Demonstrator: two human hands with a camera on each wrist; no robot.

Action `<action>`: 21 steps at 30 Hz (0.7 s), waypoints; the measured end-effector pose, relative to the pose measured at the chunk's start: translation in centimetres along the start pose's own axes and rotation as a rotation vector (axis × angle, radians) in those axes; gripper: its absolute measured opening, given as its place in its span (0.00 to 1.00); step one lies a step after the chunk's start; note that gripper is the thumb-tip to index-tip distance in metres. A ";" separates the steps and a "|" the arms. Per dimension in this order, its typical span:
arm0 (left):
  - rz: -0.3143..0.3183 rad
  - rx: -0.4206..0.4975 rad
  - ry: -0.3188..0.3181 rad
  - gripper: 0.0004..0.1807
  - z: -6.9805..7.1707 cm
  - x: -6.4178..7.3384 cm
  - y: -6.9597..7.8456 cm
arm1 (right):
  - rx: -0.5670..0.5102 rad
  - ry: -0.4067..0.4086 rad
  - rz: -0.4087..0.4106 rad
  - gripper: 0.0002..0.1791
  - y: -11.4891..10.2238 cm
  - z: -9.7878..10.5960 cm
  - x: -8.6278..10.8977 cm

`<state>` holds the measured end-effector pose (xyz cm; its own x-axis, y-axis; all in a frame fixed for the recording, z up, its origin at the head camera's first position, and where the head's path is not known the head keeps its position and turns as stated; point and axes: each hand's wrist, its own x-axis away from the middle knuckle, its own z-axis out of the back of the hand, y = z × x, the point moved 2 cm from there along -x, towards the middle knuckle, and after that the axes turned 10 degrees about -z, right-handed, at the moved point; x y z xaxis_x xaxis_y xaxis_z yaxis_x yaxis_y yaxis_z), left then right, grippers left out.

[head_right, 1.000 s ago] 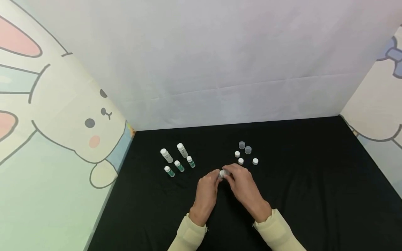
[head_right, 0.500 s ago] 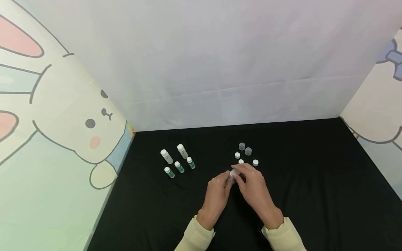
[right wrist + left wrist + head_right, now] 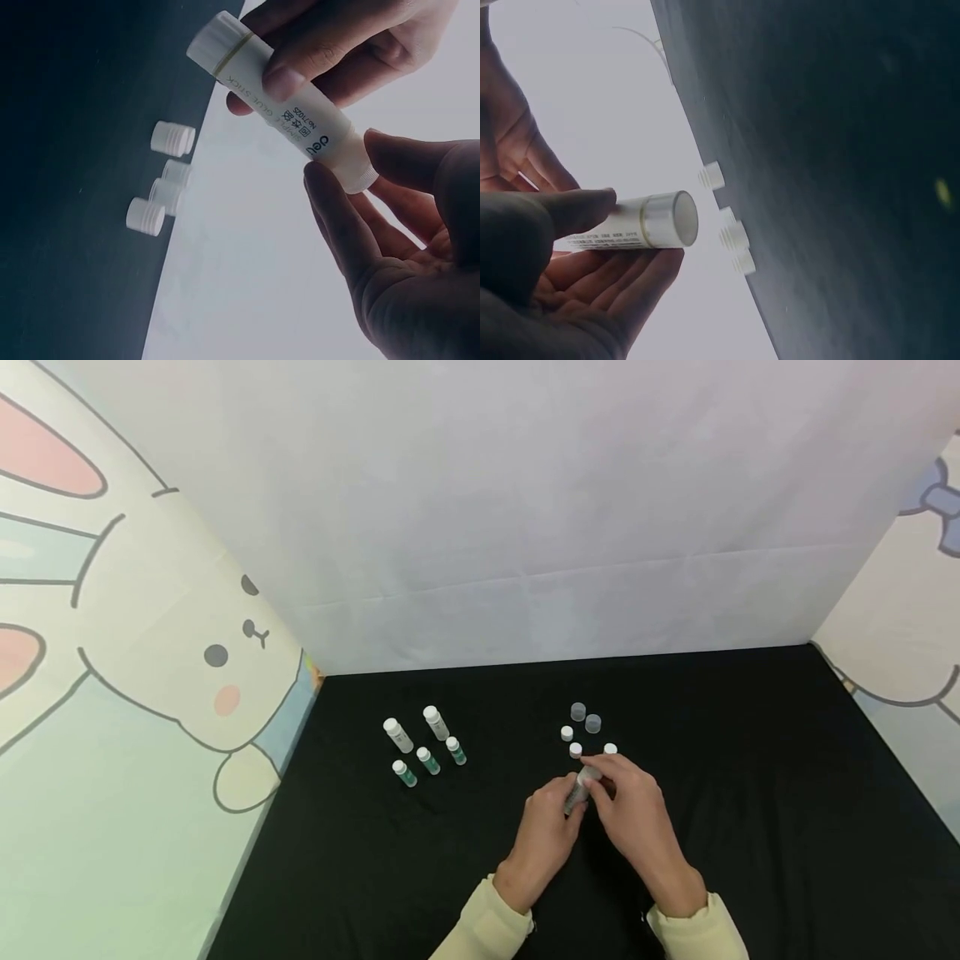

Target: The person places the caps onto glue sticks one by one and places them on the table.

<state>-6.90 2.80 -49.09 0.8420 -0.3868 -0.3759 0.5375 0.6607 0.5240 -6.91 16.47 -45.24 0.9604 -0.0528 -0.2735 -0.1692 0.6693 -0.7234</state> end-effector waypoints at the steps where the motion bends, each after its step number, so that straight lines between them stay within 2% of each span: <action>1: 0.001 0.003 -0.006 0.10 -0.2 -0.1 0.1 | 0.002 0.002 -0.006 0.21 0.1 0.1 0.0; 7: 0.005 0.029 -0.037 0.13 -1.0 -0.4 0.8 | 0.009 0.008 -0.039 0.21 0.9 0.9 0.1; 13: 0.016 0.073 -0.069 0.21 -1.7 -0.7 1.3 | 0.028 0.022 -0.056 0.19 1.5 1.6 0.1; 21: -0.007 0.043 -0.114 0.22 -2.4 -1.0 2.0 | 0.065 0.036 -0.103 0.17 2.0 2.4 0.0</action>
<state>-6.79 6.09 -49.46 0.8366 -0.4639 -0.2913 0.5428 0.6305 0.5549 -6.76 19.57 -45.21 0.9632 -0.1493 -0.2235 -0.0546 0.7055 -0.7066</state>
